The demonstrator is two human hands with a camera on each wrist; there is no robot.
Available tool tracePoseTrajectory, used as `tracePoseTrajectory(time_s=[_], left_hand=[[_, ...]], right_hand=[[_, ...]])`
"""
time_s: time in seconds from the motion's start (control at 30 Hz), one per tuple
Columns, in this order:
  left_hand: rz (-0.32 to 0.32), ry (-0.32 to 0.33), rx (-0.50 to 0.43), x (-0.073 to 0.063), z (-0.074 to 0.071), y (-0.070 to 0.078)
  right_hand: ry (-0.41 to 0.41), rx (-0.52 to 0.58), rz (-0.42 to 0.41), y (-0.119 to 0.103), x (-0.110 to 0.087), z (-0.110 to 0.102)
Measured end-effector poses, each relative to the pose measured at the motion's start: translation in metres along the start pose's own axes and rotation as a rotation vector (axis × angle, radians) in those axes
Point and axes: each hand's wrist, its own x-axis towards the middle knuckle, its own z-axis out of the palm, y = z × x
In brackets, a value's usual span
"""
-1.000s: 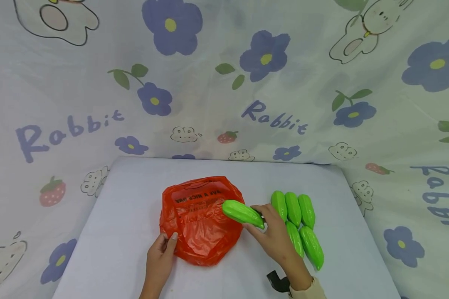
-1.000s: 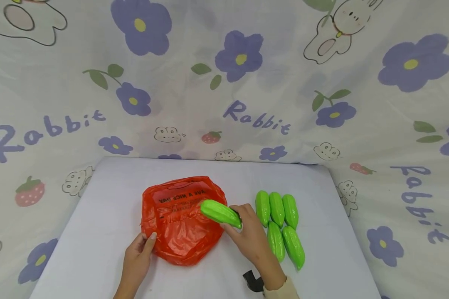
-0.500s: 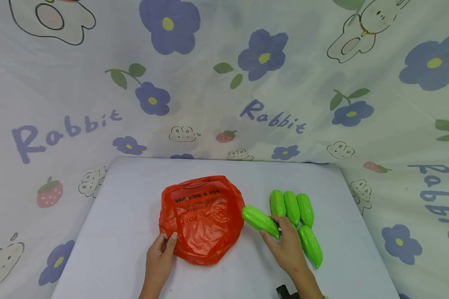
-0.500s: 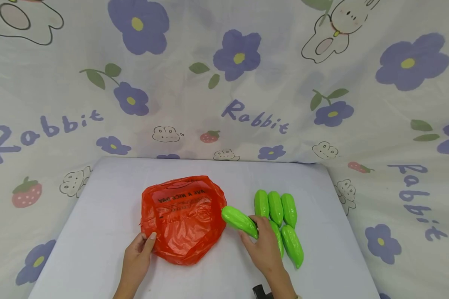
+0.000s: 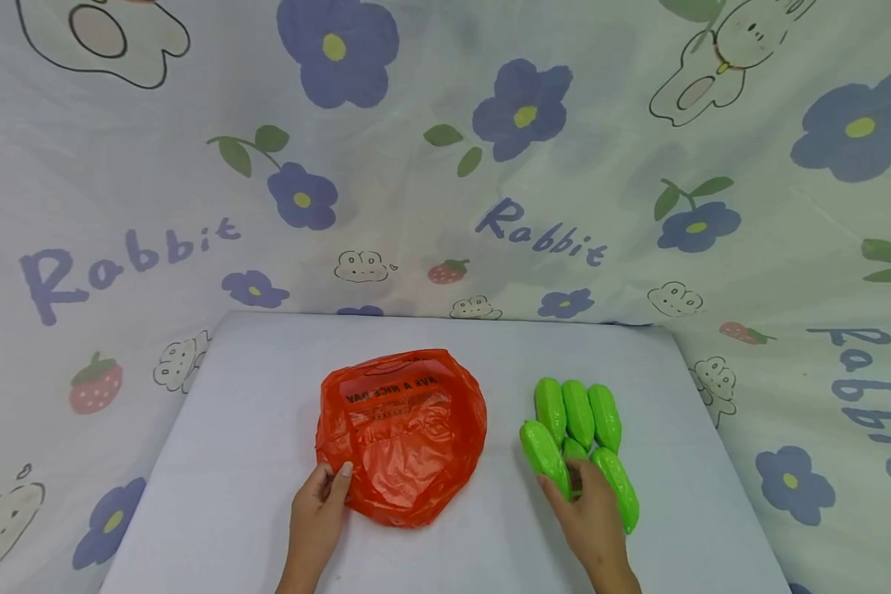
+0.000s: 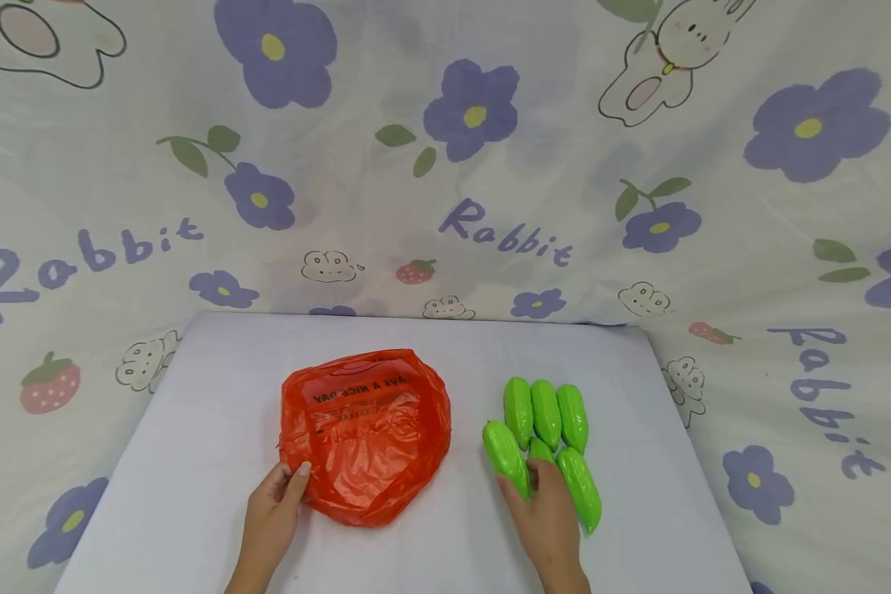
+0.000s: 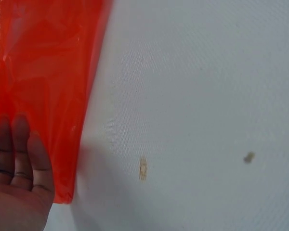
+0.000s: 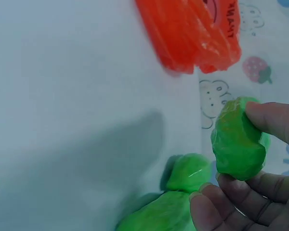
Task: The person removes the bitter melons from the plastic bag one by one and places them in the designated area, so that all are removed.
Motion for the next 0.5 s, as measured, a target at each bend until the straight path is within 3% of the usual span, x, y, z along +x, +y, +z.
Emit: tracePoseTrajectory(time_s=[0.5], left_hand=[[-0.016, -0.014, 0.003, -0.001, -0.001, -0.001]], right_hand=[[-0.002, -0.113, 0.102, 0.024, -0.014, 0.004]])
